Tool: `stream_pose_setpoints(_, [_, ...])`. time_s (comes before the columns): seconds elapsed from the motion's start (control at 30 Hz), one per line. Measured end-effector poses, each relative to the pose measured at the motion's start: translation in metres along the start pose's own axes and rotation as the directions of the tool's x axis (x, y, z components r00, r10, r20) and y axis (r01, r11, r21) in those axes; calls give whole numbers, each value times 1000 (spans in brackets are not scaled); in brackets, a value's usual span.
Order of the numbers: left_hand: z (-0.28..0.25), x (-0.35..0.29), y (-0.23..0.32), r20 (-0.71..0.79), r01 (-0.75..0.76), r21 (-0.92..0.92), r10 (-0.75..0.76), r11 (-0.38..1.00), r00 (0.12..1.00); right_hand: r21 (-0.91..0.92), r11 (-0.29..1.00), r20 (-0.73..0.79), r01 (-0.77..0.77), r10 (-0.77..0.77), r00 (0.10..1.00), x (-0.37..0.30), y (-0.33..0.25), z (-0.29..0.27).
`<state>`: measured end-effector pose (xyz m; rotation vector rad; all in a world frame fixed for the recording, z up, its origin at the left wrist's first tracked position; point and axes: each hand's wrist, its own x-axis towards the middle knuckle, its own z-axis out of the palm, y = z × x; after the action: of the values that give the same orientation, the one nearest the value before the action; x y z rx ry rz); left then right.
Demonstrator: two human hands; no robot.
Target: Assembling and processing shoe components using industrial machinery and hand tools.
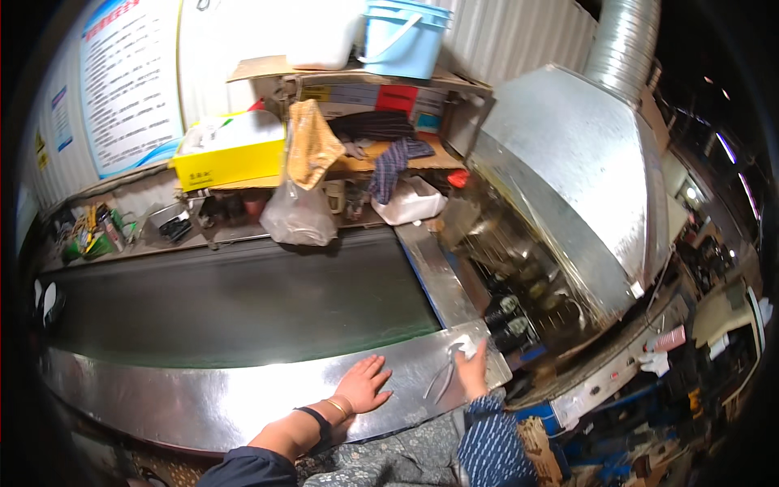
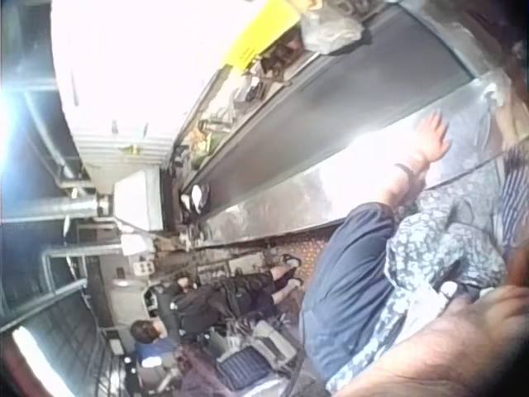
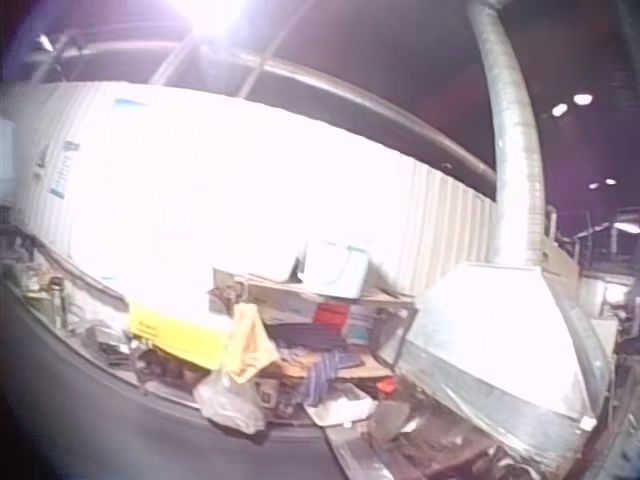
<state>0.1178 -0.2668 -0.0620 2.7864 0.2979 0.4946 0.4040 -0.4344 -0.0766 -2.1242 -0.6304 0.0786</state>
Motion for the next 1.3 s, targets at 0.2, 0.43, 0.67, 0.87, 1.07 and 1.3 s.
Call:
stream_pose_setpoints(0.2, [-2,-18,-2,-80,24,-17,-25,1000,996,72,879,229,472,-475,850,-191,-99,-18])
stream_pose_setpoints(0.43, [-7,0,0,-37,17,10,-17,1000,999,4,812,202,583,-572,795,-210,-103,-35])
stream_pose_setpoints(0.67, [2,-17,22,37,175,109,-179,979,983,34,784,156,619,-616,772,-232,-99,-38])
stream_pose_setpoints(0.87, [4,-36,34,46,311,97,-317,945,947,57,768,138,638,-639,757,-241,-99,-41])
stream_pose_setpoints(1.07, [2,-35,38,53,320,109,-327,941,944,65,778,142,625,-628,765,-240,-98,-41])
stream_pose_setpoints(1.3, [1,-36,37,42,306,110,-312,945,949,58,768,135,637,-639,758,-239,-95,-39])
